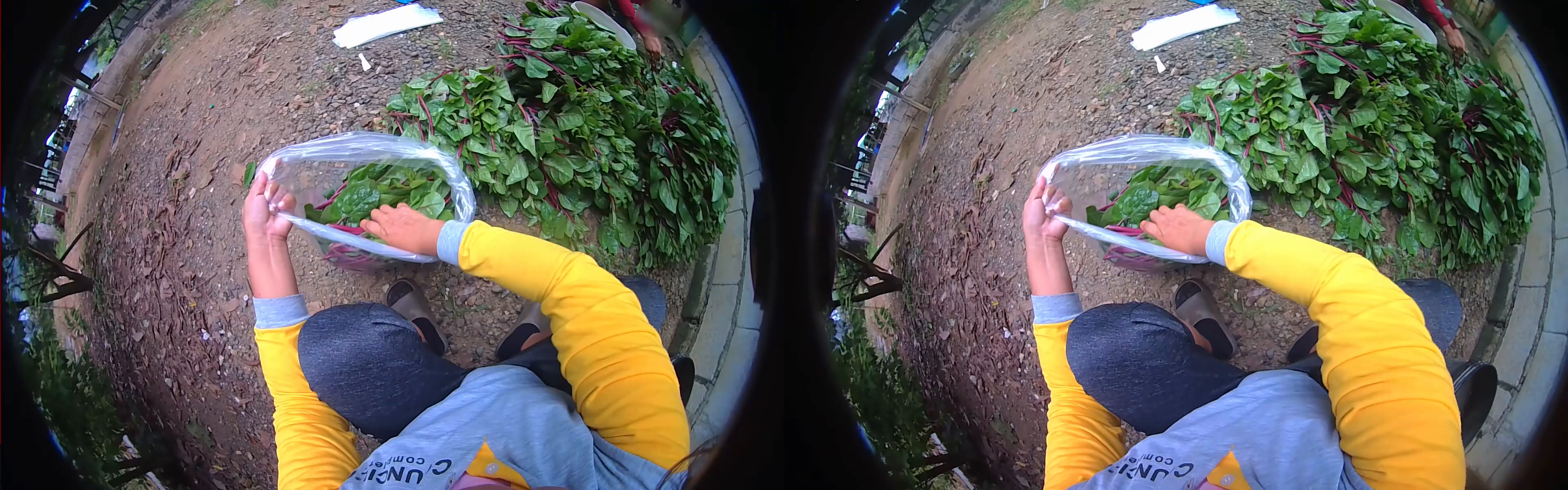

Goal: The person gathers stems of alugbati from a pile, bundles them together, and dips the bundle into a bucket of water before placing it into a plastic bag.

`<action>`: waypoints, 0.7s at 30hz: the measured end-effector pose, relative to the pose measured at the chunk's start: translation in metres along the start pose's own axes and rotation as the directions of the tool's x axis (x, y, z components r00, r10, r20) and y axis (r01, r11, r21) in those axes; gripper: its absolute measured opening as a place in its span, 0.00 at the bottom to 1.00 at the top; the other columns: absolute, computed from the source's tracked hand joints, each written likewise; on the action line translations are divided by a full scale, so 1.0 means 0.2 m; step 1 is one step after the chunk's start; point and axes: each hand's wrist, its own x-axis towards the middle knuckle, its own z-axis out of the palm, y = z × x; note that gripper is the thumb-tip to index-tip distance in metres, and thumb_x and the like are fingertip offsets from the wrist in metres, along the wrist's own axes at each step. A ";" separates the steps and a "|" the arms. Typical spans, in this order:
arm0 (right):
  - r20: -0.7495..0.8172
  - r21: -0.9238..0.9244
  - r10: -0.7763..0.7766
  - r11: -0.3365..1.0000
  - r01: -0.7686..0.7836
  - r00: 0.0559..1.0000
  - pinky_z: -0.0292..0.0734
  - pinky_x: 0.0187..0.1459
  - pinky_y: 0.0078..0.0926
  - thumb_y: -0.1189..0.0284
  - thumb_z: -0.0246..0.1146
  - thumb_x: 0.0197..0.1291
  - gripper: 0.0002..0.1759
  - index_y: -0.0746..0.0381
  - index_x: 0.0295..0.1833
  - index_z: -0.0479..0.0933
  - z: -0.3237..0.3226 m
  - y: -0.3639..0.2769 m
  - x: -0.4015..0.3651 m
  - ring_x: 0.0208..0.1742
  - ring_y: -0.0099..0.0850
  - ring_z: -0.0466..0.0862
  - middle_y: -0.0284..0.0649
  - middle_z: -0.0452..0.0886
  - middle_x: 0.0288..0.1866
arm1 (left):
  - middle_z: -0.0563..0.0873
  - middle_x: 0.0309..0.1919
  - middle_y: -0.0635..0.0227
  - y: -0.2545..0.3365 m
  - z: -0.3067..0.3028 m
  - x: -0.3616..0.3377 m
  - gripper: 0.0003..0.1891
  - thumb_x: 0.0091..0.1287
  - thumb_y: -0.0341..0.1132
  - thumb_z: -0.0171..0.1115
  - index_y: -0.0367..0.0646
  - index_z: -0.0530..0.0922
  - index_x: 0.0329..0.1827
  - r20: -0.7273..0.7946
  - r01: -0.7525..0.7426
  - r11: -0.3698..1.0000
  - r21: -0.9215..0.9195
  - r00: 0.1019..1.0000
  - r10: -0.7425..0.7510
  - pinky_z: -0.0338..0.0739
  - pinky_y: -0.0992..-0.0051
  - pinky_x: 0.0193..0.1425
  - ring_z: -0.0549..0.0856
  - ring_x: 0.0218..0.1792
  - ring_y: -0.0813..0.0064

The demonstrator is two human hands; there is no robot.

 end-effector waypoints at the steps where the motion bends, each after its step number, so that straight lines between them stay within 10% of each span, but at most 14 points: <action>1: -0.023 -0.085 -0.013 0.996 0.011 1.000 0.72 0.43 0.37 0.70 0.49 0.62 0.22 0.58 0.62 0.66 0.00 -0.03 -0.02 0.49 0.36 0.75 0.41 0.72 0.45 | 0.62 0.15 0.81 0.00 0.00 0.02 0.18 0.75 0.41 0.44 0.38 0.74 0.56 -0.022 -0.018 1.000 -0.002 1.000 0.018 0.56 0.83 0.15 0.59 0.13 0.87; 7: -0.041 -0.038 0.085 0.996 -0.087 0.996 0.72 0.43 0.39 0.72 0.48 0.62 0.23 0.59 0.63 0.65 0.08 -0.05 0.01 0.51 0.36 0.73 0.41 0.71 0.47 | 0.63 0.15 0.82 -0.03 0.02 0.02 0.15 0.74 0.41 0.47 0.42 0.77 0.50 -0.009 -0.052 0.997 0.053 0.999 0.053 0.56 0.83 0.14 0.60 0.13 0.87; 12: 0.499 0.186 0.043 0.970 -0.155 0.865 0.63 0.65 0.43 0.50 0.76 0.34 0.64 0.58 0.75 0.48 -0.26 0.04 0.09 0.67 0.49 0.66 0.53 0.66 0.64 | 0.63 0.13 0.81 0.03 -0.03 0.00 0.09 0.72 0.38 0.49 0.45 0.75 0.39 0.090 0.039 0.997 0.059 0.995 -0.045 0.56 0.83 0.14 0.59 0.11 0.87; 15: 0.623 0.196 -0.017 0.971 -0.134 0.782 0.60 0.68 0.37 0.55 0.72 0.43 0.57 0.55 0.76 0.49 -0.44 0.07 0.13 0.71 0.47 0.63 0.52 0.59 0.71 | 0.63 0.12 0.81 0.04 -0.04 -0.03 0.07 0.72 0.37 0.50 0.46 0.72 0.37 0.136 0.096 0.993 0.064 0.985 -0.104 0.55 0.83 0.14 0.60 0.11 0.87; 21: 0.416 0.190 -0.065 0.982 -0.017 0.907 0.71 0.55 0.41 0.58 0.70 0.45 0.42 0.53 0.68 0.65 -0.54 -0.07 0.24 0.54 0.48 0.76 0.50 0.77 0.51 | 0.65 0.14 0.81 0.02 0.00 -0.10 0.06 0.71 0.37 0.51 0.48 0.71 0.36 0.111 0.060 0.988 0.142 0.991 -0.077 0.56 0.83 0.15 0.61 0.12 0.87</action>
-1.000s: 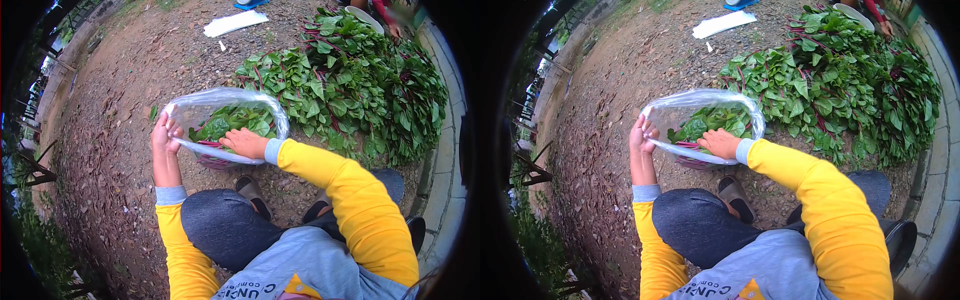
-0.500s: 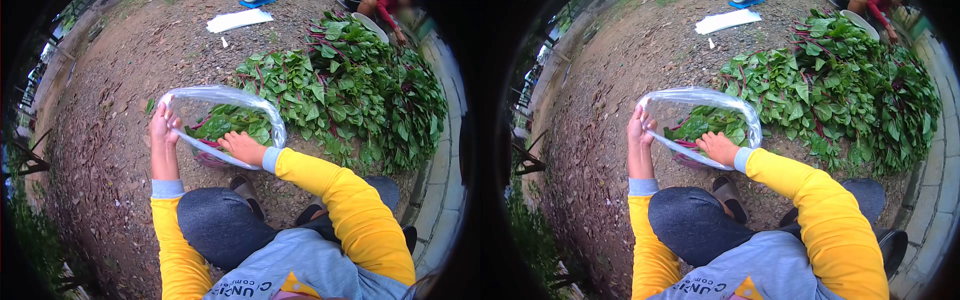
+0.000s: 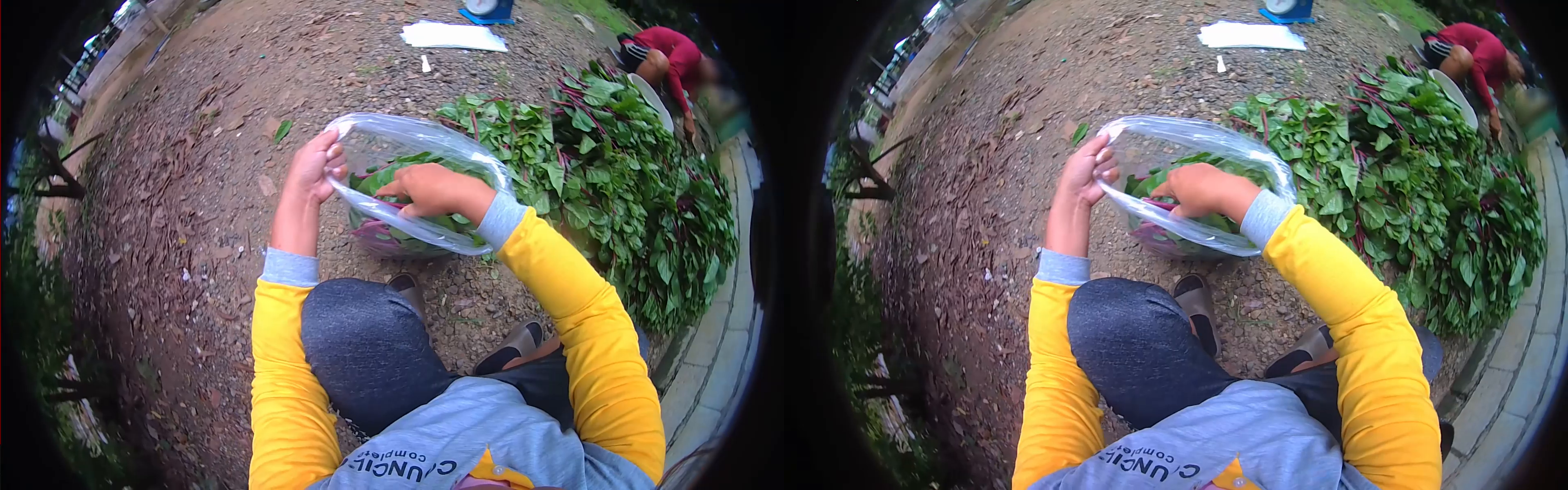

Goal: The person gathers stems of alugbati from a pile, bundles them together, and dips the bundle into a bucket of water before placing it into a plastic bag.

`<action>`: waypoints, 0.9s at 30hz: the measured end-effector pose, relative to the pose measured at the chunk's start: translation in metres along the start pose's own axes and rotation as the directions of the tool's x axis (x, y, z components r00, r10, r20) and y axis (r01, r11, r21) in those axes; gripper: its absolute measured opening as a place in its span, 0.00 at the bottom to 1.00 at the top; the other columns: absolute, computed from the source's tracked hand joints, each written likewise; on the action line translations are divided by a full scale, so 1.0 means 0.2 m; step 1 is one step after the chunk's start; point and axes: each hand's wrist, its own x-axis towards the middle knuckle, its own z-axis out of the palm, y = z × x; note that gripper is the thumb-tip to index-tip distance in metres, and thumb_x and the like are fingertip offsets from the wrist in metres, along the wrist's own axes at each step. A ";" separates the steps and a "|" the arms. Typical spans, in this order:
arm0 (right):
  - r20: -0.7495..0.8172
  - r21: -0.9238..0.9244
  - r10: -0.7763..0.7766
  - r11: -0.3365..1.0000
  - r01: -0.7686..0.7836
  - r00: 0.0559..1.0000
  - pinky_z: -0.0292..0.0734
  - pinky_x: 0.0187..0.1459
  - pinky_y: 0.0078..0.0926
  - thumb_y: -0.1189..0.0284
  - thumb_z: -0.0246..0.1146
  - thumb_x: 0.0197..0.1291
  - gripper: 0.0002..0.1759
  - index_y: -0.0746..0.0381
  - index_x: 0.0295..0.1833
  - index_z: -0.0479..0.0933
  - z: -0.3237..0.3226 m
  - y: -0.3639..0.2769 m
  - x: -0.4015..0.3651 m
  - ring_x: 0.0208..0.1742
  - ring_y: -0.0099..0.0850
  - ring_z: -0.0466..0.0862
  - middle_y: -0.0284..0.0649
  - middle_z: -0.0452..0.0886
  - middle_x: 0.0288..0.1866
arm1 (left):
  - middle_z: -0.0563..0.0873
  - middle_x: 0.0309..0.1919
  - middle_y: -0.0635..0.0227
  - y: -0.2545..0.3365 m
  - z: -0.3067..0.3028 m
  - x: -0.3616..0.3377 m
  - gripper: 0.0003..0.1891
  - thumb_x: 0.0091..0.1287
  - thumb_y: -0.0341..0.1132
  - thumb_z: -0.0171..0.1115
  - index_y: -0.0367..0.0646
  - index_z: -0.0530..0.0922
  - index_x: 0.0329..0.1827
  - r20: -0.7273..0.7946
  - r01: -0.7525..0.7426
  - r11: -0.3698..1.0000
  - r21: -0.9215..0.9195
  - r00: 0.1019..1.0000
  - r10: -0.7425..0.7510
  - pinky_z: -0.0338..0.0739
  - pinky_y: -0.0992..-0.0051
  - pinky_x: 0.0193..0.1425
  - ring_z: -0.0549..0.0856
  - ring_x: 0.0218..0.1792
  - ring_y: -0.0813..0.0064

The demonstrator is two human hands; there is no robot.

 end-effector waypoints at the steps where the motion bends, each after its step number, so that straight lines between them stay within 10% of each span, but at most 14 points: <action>1: -0.051 -0.014 -0.019 1.000 0.019 0.999 0.73 0.52 0.41 0.59 0.70 0.45 0.42 0.53 0.68 0.66 0.02 -0.05 0.01 0.50 0.49 0.78 0.50 0.79 0.47 | 0.65 0.14 0.81 0.00 0.00 0.00 0.05 0.71 0.36 0.50 0.48 0.72 0.38 -0.017 -0.016 1.000 0.016 1.000 0.017 0.57 0.82 0.16 0.61 0.13 0.86; 7: -0.201 0.160 -0.106 0.977 0.140 0.974 0.75 0.46 0.44 0.69 0.69 0.46 0.49 0.52 0.73 0.51 0.33 0.00 0.13 0.41 0.52 0.82 0.55 0.81 0.37 | 0.63 0.15 0.80 -0.02 0.04 -0.01 0.08 0.73 0.37 0.47 0.44 0.74 0.42 -0.160 -0.153 0.985 -0.084 0.977 0.139 0.57 0.81 0.16 0.60 0.13 0.86; 14: -0.228 0.587 0.052 0.804 0.095 0.972 0.76 0.45 0.38 0.71 0.56 0.58 0.33 0.54 0.70 0.56 0.46 0.01 0.16 0.39 0.45 0.85 0.46 0.84 0.33 | 0.63 0.15 0.80 -0.03 0.02 0.04 0.09 0.74 0.36 0.46 0.43 0.74 0.45 -0.154 -0.211 0.970 -0.123 0.969 0.192 0.56 0.81 0.16 0.59 0.13 0.86; 22: -0.252 0.353 0.099 0.936 -0.004 0.963 0.77 0.41 0.33 0.69 0.68 0.51 0.33 0.57 0.65 0.67 0.19 0.05 0.03 0.35 0.35 0.84 0.43 0.83 0.33 | 0.64 0.16 0.83 0.04 -0.10 0.04 0.08 0.70 0.39 0.53 0.45 0.76 0.43 -0.108 -0.019 0.993 0.114 0.994 0.031 0.53 0.84 0.15 0.60 0.14 0.88; 24: -0.494 0.400 0.130 0.912 0.092 0.860 0.77 0.40 0.32 0.63 0.70 0.50 0.31 0.59 0.61 0.72 0.11 0.13 -0.14 0.35 0.35 0.83 0.43 0.83 0.37 | 0.66 0.17 0.83 0.04 -0.07 0.00 0.10 0.69 0.41 0.57 0.46 0.76 0.44 -0.215 0.020 0.946 0.324 0.975 0.053 0.53 0.84 0.15 0.62 0.15 0.89; 27: -0.787 0.202 0.353 0.922 -0.329 0.506 0.77 0.44 0.34 0.55 0.71 0.48 0.33 0.60 0.57 0.74 0.10 0.25 -0.43 0.41 0.39 0.82 0.44 0.81 0.45 | 0.73 0.23 0.80 0.04 -0.15 0.00 0.22 0.59 0.49 0.67 0.44 0.76 0.49 -0.047 -0.004 0.709 0.706 0.998 0.052 0.59 0.82 0.20 0.67 0.20 0.87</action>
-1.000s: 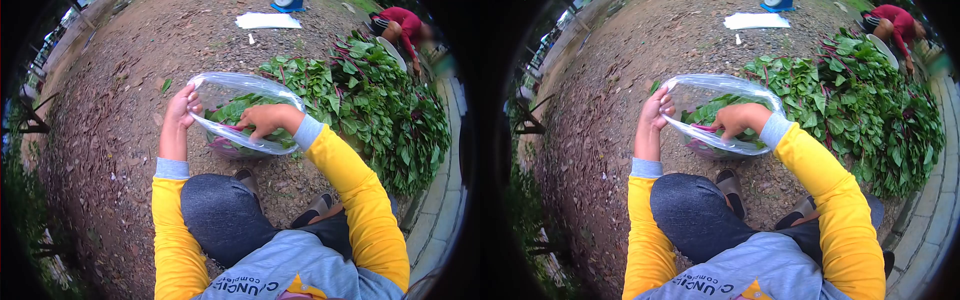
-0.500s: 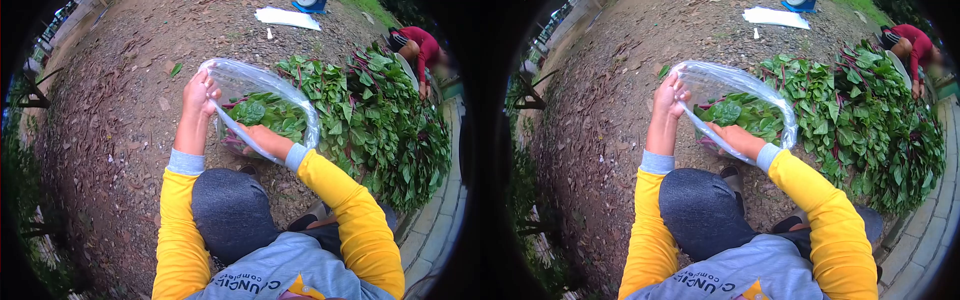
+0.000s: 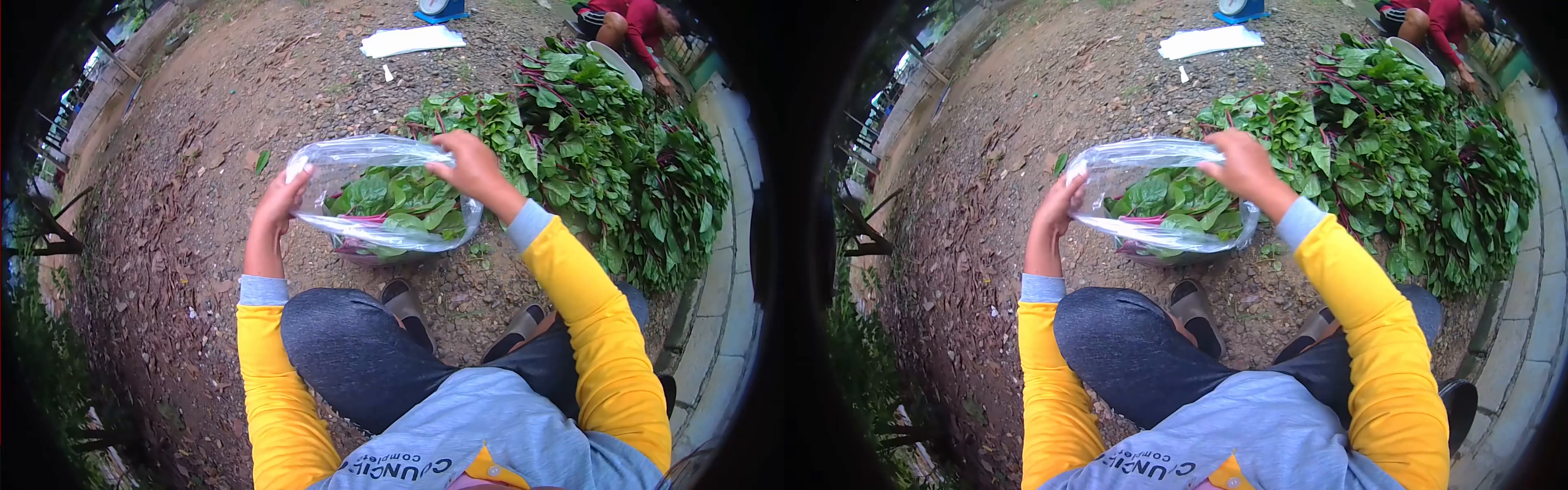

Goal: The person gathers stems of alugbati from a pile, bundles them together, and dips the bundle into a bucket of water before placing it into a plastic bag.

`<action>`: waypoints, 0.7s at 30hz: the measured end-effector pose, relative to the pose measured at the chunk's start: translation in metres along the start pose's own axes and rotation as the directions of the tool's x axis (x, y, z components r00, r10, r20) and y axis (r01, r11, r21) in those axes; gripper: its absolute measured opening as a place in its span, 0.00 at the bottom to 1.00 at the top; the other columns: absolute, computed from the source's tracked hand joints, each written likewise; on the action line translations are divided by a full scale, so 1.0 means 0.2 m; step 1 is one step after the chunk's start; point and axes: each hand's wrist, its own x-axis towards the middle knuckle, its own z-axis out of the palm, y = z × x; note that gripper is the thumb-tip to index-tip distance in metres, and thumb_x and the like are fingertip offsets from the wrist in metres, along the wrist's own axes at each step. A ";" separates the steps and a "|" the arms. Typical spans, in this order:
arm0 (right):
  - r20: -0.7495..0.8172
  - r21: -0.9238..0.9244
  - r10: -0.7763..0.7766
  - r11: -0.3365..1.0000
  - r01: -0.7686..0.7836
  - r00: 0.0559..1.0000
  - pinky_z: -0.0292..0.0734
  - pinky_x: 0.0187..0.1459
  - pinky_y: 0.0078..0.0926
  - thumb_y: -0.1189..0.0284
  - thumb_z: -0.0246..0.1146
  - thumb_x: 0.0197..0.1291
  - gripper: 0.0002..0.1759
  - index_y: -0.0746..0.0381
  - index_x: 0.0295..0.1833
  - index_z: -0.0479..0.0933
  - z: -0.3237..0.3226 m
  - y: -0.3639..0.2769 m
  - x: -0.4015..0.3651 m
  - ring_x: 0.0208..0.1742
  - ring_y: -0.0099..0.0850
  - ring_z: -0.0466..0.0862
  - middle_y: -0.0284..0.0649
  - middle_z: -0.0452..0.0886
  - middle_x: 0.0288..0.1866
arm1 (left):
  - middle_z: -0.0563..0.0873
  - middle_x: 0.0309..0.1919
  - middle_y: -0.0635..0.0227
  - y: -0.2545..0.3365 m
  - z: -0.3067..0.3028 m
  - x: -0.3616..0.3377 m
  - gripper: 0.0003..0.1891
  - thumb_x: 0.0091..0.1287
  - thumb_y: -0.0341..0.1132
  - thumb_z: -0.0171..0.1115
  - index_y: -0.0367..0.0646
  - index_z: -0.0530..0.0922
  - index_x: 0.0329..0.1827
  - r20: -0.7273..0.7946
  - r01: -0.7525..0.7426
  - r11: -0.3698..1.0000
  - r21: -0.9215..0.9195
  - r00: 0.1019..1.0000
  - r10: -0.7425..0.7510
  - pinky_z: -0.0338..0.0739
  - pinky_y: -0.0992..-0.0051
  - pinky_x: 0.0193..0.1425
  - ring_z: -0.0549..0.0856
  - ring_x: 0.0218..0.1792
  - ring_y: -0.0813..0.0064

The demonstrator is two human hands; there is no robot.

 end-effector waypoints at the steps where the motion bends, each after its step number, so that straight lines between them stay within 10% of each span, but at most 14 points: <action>1: -0.089 -0.187 0.046 0.980 -0.062 0.995 0.77 0.46 0.35 0.53 0.71 0.48 0.33 0.61 0.56 0.75 -0.06 0.06 -0.06 0.44 0.40 0.82 0.45 0.81 0.47 | 0.75 0.24 0.79 0.02 0.02 -0.03 0.25 0.57 0.51 0.68 0.43 0.76 0.49 0.001 -0.009 0.988 0.154 1.000 0.009 0.61 0.82 0.22 0.69 0.21 0.87; 4: 0.201 -0.152 0.453 0.890 -0.429 0.869 0.75 0.50 0.36 0.52 0.72 0.47 0.34 0.64 0.54 0.75 0.01 0.29 -0.26 0.49 0.42 0.81 0.52 0.80 0.48 | 0.81 0.31 0.70 0.04 0.11 -0.04 0.26 0.56 0.52 0.68 0.39 0.79 0.48 0.028 0.054 0.883 0.466 0.997 -0.076 0.68 0.77 0.27 0.75 0.25 0.80; 7: 0.636 0.263 0.368 0.724 -0.638 0.679 0.80 0.34 0.32 0.66 0.66 0.53 0.23 0.65 0.52 0.73 0.12 0.39 -0.33 0.35 0.36 0.84 0.47 0.81 0.43 | 0.78 0.25 0.71 0.07 0.11 0.01 0.21 0.63 0.48 0.60 0.39 0.80 0.48 0.060 0.100 0.899 0.427 0.989 -0.138 0.65 0.75 0.25 0.71 0.22 0.79; 10: 0.483 0.729 0.473 0.249 -0.638 0.737 0.77 0.25 0.31 0.76 0.56 0.55 0.09 0.62 0.43 0.73 0.05 0.22 -0.24 0.24 0.30 0.79 0.36 0.76 0.29 | 0.71 0.19 0.75 0.14 0.14 0.05 0.16 0.69 0.40 0.50 0.40 0.81 0.48 -0.028 0.141 0.924 0.357 0.990 -0.141 0.60 0.75 0.23 0.65 0.18 0.78; 21: 0.242 0.961 0.475 -0.240 -0.140 0.846 0.66 0.20 0.34 0.81 0.55 0.49 0.08 0.62 0.36 0.75 -0.01 0.10 0.16 0.23 0.28 0.73 0.37 0.73 0.25 | 0.62 0.15 0.80 0.12 -0.04 -0.15 0.15 0.67 0.28 0.48 0.34 0.79 0.52 -0.287 0.108 0.989 -0.098 0.949 -0.132 0.52 0.80 0.18 0.60 0.15 0.84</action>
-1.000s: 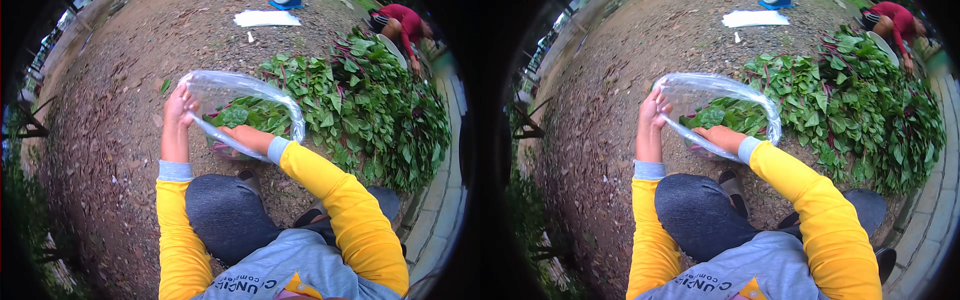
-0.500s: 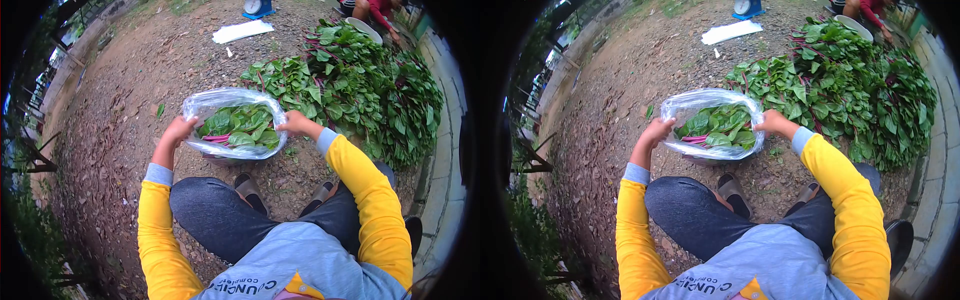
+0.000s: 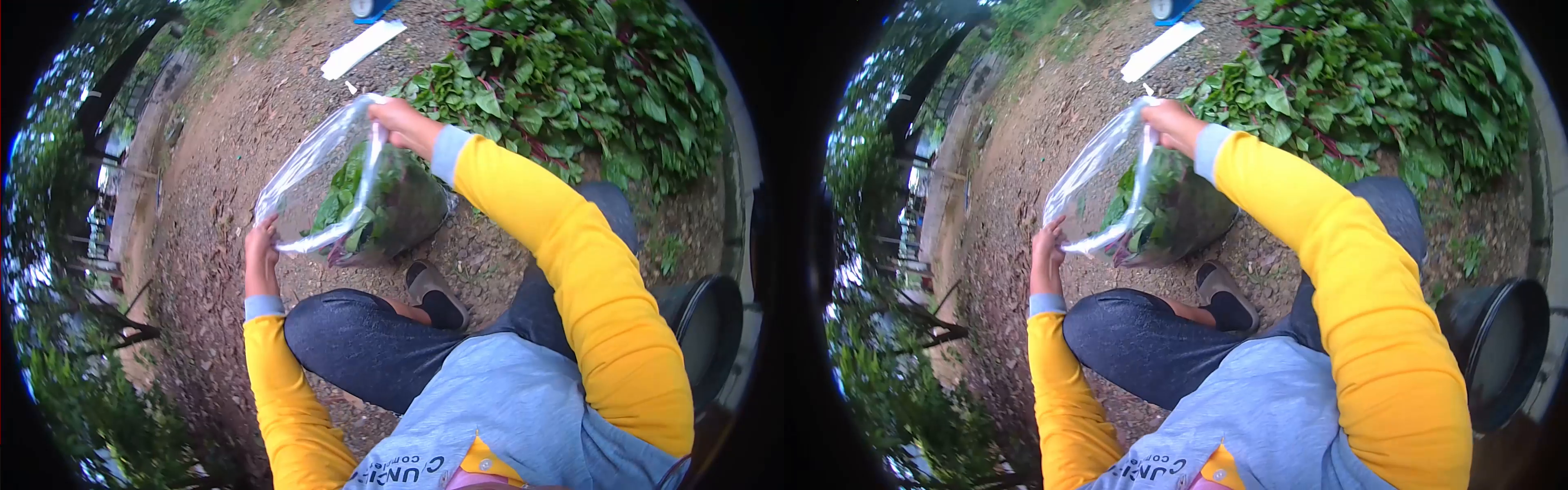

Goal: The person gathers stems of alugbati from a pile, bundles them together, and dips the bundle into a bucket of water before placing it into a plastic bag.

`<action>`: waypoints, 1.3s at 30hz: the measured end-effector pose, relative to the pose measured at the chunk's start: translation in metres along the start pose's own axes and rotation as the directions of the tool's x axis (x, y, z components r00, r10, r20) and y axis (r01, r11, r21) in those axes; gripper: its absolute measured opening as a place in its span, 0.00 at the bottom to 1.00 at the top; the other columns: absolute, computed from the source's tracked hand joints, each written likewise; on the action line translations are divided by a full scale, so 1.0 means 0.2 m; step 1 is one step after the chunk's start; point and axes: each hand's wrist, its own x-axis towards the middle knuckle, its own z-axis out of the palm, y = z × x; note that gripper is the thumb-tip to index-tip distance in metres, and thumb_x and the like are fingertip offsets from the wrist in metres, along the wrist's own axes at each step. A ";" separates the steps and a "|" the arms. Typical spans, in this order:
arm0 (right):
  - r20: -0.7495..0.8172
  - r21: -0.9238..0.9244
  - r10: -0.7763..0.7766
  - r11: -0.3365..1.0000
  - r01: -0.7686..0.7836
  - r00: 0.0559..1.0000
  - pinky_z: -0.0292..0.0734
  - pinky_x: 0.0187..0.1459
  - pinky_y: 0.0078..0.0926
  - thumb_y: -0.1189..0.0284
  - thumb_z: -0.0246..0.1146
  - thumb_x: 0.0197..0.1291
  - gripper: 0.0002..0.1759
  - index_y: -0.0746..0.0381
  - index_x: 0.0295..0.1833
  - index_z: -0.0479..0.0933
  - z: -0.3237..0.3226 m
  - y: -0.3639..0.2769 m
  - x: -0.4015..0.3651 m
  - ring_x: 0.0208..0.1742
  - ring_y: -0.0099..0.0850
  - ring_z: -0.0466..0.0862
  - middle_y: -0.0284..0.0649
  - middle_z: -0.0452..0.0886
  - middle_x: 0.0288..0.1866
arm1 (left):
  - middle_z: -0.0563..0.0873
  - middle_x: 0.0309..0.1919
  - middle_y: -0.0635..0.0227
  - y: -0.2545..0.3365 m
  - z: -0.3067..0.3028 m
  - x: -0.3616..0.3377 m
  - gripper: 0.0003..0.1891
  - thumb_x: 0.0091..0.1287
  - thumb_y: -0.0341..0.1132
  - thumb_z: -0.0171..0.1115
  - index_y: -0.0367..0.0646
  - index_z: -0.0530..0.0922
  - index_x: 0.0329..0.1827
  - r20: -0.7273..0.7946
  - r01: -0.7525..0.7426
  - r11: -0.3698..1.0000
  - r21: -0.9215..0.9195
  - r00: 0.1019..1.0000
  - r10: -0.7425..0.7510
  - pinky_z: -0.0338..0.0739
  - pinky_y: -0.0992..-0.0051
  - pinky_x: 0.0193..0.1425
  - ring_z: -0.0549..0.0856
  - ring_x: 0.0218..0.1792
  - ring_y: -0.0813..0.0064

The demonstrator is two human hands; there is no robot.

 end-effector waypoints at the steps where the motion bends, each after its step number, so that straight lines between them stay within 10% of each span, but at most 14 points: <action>1: 0.075 0.069 -0.024 0.997 0.019 0.997 0.67 0.20 0.33 0.81 0.55 0.49 0.07 0.63 0.35 0.74 0.05 -0.01 -0.01 0.23 0.27 0.73 0.37 0.73 0.26 | 0.61 0.15 0.80 0.03 0.00 -0.03 0.15 0.68 0.28 0.48 0.34 0.78 0.53 -0.021 0.015 0.999 -0.035 1.000 -0.016 0.52 0.81 0.18 0.60 0.15 0.84; 7: 0.045 0.078 0.026 0.997 -0.029 0.999 0.70 0.24 0.42 0.81 0.54 0.52 0.08 0.64 0.39 0.71 0.20 0.05 0.30 0.26 0.36 0.76 0.41 0.73 0.31 | 0.59 0.14 0.81 0.05 -0.17 -0.04 0.17 0.71 0.32 0.45 0.32 0.73 0.58 -0.012 0.114 0.940 -0.321 0.992 -0.124 0.52 0.84 0.17 0.58 0.14 0.86; 11: -0.109 -0.313 0.180 0.927 -0.206 0.978 0.77 0.30 0.41 0.75 0.54 0.59 0.11 0.65 0.47 0.71 0.26 0.13 0.45 0.33 0.39 0.82 0.46 0.77 0.41 | 0.61 0.14 0.82 -0.05 -0.19 -0.03 0.17 0.70 0.31 0.46 0.35 0.73 0.59 -0.052 0.214 0.977 0.006 0.976 -0.214 0.53 0.85 0.18 0.59 0.14 0.87; 17: -0.004 -0.434 0.142 0.891 -0.130 0.990 0.80 0.30 0.40 0.75 0.56 0.58 0.11 0.68 0.45 0.76 0.18 0.15 0.51 0.36 0.37 0.84 0.47 0.80 0.41 | 0.64 0.15 0.82 -0.07 -0.25 0.09 0.17 0.70 0.33 0.47 0.39 0.74 0.59 -0.113 0.230 0.967 0.110 0.969 -0.218 0.55 0.84 0.18 0.60 0.14 0.88; 24: 0.434 -0.900 0.259 0.077 0.429 0.863 0.78 0.39 0.31 0.58 0.66 0.55 0.24 0.64 0.51 0.77 -0.19 -0.42 0.34 0.37 0.30 0.84 0.44 0.84 0.42 | 0.81 0.30 0.65 0.00 -0.24 -0.02 0.26 0.64 0.41 0.60 0.36 0.71 0.62 -0.040 0.065 0.755 0.653 0.998 -0.052 0.72 0.79 0.27 0.79 0.27 0.77; 26: 0.406 -0.908 0.281 0.017 0.418 0.870 0.79 0.42 0.31 0.59 0.65 0.56 0.24 0.64 0.52 0.77 -0.38 -0.66 0.23 0.38 0.32 0.85 0.43 0.84 0.44 | 0.80 0.49 0.51 0.05 -0.12 -0.16 0.34 0.59 0.40 0.66 0.33 0.65 0.66 -0.174 0.011 0.651 0.759 0.967 0.187 0.78 0.70 0.44 0.82 0.45 0.62; 28: 0.384 -0.915 0.237 -0.032 0.402 0.893 0.79 0.42 0.29 0.60 0.64 0.58 0.23 0.64 0.53 0.76 -0.62 -0.87 0.16 0.38 0.32 0.84 0.42 0.83 0.44 | 0.73 0.60 0.46 -0.12 -0.45 0.14 0.38 0.58 0.37 0.69 0.34 0.60 0.69 0.063 -0.358 0.488 0.796 0.851 0.522 0.72 0.64 0.58 0.76 0.57 0.57; 32: 0.082 -0.957 -0.057 0.274 0.094 0.995 0.74 0.29 0.17 0.63 0.61 0.62 0.15 0.61 0.48 0.78 -1.16 -1.12 -0.13 0.32 0.19 0.79 0.33 0.81 0.35 | 0.73 0.60 0.50 0.23 0.22 -0.29 0.32 0.58 0.32 0.67 0.37 0.66 0.66 0.192 -0.382 0.134 0.914 0.700 0.688 0.64 0.64 0.67 0.72 0.62 0.56; 36: -0.139 -0.897 -0.168 0.438 -0.053 0.976 0.68 0.23 0.16 0.65 0.61 0.60 0.10 0.60 0.41 0.79 -1.69 -1.05 -0.33 0.24 0.18 0.76 0.30 0.80 0.28 | 0.77 0.56 0.56 0.22 0.85 -0.49 0.28 0.58 0.30 0.66 0.37 0.70 0.63 0.445 -0.719 0.343 0.604 0.662 0.603 0.64 0.66 0.67 0.75 0.60 0.62; 39: -0.208 -0.844 0.020 0.501 -0.190 0.978 0.72 0.25 0.19 0.68 0.61 0.58 0.08 0.60 0.36 0.80 -1.88 -0.81 -0.49 0.25 0.19 0.78 0.31 0.82 0.27 | 0.79 0.55 0.56 0.07 1.32 -0.66 0.25 0.57 0.31 0.67 0.36 0.73 0.59 0.618 -0.657 0.578 0.483 0.724 0.306 0.67 0.68 0.64 0.77 0.57 0.64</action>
